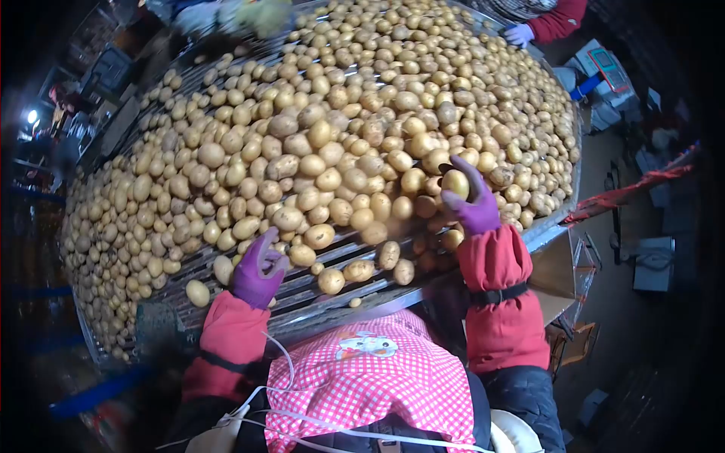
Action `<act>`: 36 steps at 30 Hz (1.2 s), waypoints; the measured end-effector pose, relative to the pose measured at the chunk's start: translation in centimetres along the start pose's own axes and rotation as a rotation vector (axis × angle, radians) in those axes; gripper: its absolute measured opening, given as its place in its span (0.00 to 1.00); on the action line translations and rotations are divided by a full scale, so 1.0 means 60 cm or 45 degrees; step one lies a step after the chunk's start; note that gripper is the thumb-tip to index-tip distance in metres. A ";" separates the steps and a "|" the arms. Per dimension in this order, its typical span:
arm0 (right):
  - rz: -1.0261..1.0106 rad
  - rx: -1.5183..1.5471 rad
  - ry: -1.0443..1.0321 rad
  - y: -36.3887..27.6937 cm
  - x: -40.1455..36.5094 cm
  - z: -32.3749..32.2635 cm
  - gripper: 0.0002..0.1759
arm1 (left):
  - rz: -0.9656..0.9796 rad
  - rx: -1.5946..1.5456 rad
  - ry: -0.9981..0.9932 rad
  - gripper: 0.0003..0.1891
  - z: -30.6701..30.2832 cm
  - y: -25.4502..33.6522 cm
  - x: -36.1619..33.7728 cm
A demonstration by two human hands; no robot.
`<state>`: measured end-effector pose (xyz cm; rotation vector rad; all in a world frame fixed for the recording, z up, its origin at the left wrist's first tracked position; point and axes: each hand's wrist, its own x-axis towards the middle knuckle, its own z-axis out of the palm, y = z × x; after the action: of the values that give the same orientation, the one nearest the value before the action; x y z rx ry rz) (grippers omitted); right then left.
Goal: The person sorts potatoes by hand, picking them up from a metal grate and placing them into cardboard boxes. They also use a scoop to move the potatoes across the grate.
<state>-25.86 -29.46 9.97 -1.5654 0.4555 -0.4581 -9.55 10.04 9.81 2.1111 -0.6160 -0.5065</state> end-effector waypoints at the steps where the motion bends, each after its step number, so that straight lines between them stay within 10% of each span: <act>1: 0.138 0.587 0.045 -0.012 -0.017 -0.006 0.40 | -0.050 -0.016 -0.020 0.33 0.000 0.002 0.005; 3: 0.412 0.900 0.326 -0.066 -0.053 -0.004 0.38 | -0.019 0.021 0.039 0.30 0.006 -0.012 0.017; 7: 0.223 1.471 0.090 -0.033 -0.132 -0.065 0.45 | 0.100 0.015 0.161 0.27 0.017 -0.016 0.023; 20: 0.082 0.831 0.509 -0.046 -0.296 -0.140 0.35 | 0.183 0.233 0.238 0.28 0.051 -0.008 0.010; 26: 0.318 1.254 1.301 0.049 -0.495 -0.326 0.22 | 0.633 0.609 0.126 0.38 0.096 0.059 0.028; 31: -0.323 1.186 1.980 0.107 -0.669 -0.610 0.23 | 0.779 0.606 0.022 0.39 0.124 0.055 0.053; 36: -0.100 0.887 1.743 0.114 -0.553 -0.651 0.26 | 0.754 0.833 -0.223 0.42 0.188 0.150 0.039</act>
<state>-75.08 -44.23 4.24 -0.4015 1.0986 -1.5570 -16.14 -2.97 10.74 2.3171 -1.6164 -0.1538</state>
